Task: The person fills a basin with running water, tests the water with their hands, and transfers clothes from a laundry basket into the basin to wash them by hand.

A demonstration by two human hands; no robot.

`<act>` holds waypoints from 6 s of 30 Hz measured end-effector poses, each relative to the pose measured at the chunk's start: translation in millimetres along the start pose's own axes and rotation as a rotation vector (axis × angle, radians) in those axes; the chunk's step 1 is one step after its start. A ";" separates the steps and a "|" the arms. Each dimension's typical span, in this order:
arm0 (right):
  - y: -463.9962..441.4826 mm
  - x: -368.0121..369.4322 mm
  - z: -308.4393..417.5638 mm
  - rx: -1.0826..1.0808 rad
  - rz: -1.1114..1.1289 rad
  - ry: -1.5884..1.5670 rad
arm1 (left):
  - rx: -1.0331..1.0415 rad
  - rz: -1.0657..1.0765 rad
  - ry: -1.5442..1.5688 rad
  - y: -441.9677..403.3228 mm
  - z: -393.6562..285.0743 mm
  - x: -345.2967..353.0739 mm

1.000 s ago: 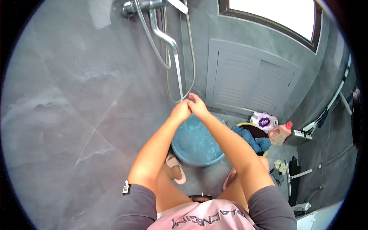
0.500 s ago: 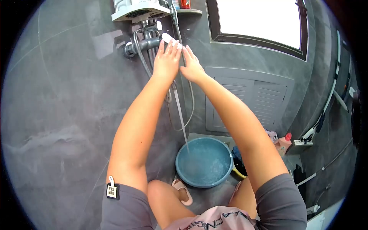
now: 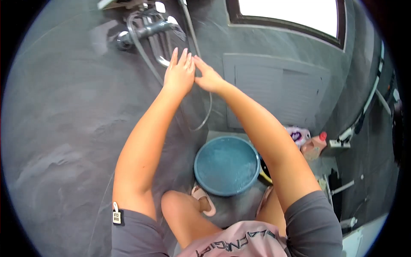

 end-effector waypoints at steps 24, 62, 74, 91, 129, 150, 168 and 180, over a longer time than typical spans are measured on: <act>489.5 -161.5 -361.6 1.054 0.505 0.321 | 0.298 0.902 0.997 100.9 -525.7 92.9; 385.4 -202.0 -278.4 0.711 0.011 0.651 | -0.096 0.315 1.318 75.6 -424.5 111.4; 451.5 -23.3 -308.0 1.333 0.220 0.528 | 0.013 0.468 1.137 232.6 -372.7 208.8; 472.3 85.4 -354.5 0.912 0.642 0.488 | 0.420 1.141 0.983 331.5 -459.4 240.8; 451.5 116.8 -388.7 0.151 0.651 0.877 | 0.136 0.445 1.401 288.4 -501.6 217.5; 537.3 112.3 -504.0 1.188 0.419 0.487 | 0.591 0.811 1.332 360.2 -546.9 208.1; 547.3 158.1 -376.0 0.134 1.118 0.777 | 0.348 0.862 0.975 358.0 -558.6 291.7; 587.9 173.2 -409.4 0.244 1.342 0.837 | 0.472 1.172 0.709 379.8 -562.0 332.2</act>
Point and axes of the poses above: each hand's wrist, its own y-axis away from the middle knuckle, its own x-axis out of the palm, z = x × y, the point moved 10 cm from there along -y, towards the middle knuckle, and after that the axes turned 7 degrees about -z, right-handed, at the moved point
